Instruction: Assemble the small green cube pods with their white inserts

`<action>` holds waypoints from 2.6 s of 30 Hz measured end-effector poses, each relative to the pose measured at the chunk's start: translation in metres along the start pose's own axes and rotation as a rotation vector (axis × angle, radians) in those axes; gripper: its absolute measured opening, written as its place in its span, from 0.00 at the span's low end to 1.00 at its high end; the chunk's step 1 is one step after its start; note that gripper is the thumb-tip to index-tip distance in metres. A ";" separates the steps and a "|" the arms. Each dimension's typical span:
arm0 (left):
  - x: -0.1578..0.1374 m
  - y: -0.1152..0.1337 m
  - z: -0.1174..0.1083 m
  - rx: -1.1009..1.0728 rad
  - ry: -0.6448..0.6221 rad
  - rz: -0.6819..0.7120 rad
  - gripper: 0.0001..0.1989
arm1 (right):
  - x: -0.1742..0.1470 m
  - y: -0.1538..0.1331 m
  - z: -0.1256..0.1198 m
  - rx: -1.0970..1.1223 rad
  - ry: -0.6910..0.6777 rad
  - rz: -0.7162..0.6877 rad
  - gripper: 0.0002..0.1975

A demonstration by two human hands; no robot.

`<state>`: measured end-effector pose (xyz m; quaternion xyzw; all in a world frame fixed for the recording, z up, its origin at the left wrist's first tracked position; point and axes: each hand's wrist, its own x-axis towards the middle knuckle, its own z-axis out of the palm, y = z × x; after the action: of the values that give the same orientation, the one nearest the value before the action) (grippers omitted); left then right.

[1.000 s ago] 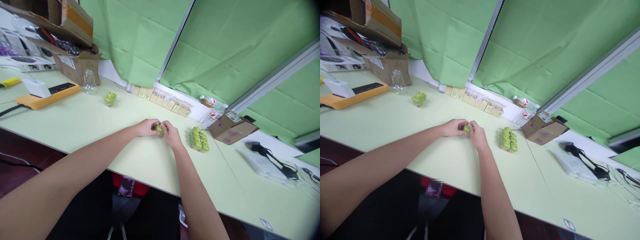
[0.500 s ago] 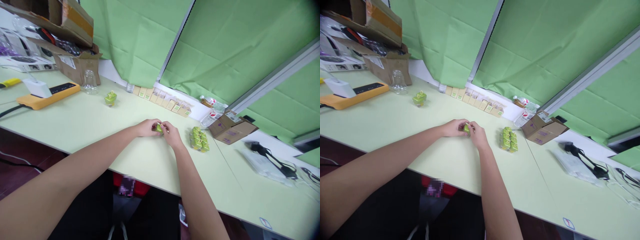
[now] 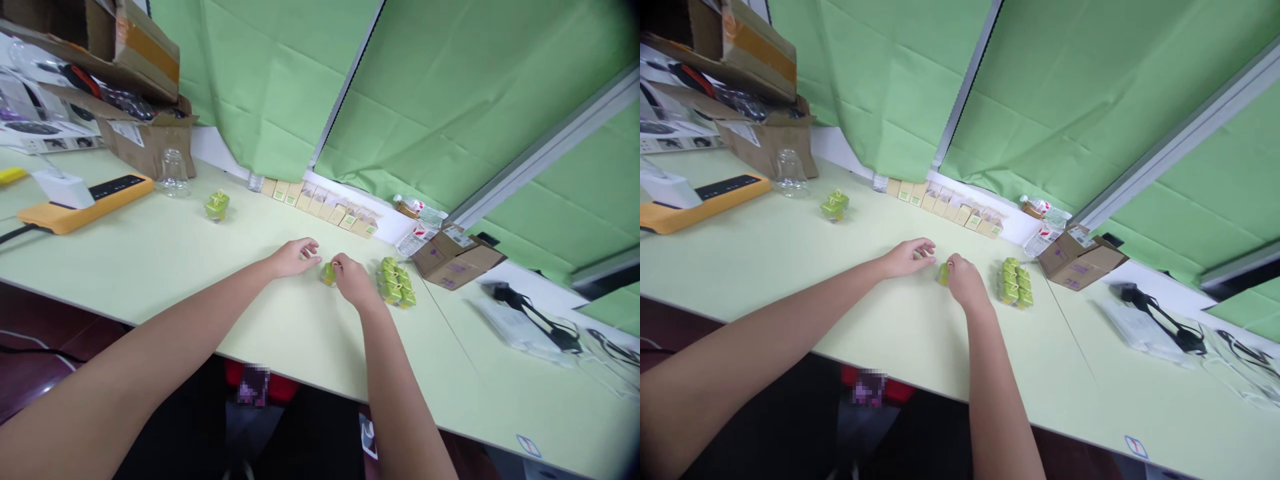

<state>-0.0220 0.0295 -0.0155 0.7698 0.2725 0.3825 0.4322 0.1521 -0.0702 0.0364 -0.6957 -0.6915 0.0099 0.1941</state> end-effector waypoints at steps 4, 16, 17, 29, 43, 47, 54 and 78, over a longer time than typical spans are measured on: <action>0.003 0.001 -0.002 -0.004 0.029 -0.042 0.20 | -0.034 0.034 -0.027 -0.166 -0.008 0.097 0.10; 0.001 -0.003 -0.001 0.048 -0.016 -0.038 0.19 | -0.105 0.150 -0.073 -0.291 0.176 0.307 0.15; 0.001 -0.004 -0.001 0.049 -0.007 -0.039 0.18 | -0.103 0.153 -0.072 -0.297 0.172 0.317 0.15; 0.003 0.016 -0.070 0.592 0.653 -0.004 0.19 | -0.031 0.020 -0.069 -0.188 0.363 -0.060 0.18; -0.005 -0.052 -0.154 0.674 0.728 -0.506 0.18 | 0.016 0.009 0.037 0.266 0.261 0.001 0.12; -0.003 -0.047 -0.137 0.607 0.675 -0.381 0.19 | 0.017 0.005 0.032 0.351 0.292 0.053 0.12; -0.001 -0.014 -0.085 0.530 0.559 -0.296 0.32 | 0.016 0.000 0.043 0.486 0.186 0.084 0.11; -0.011 0.013 -0.022 0.157 -0.277 0.042 0.51 | 0.022 -0.019 0.049 1.146 0.120 0.105 0.08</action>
<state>-0.0450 0.0257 -0.0009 0.8521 0.2235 0.2592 0.3959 0.1214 -0.0367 0.0023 -0.5123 -0.5279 0.3531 0.5781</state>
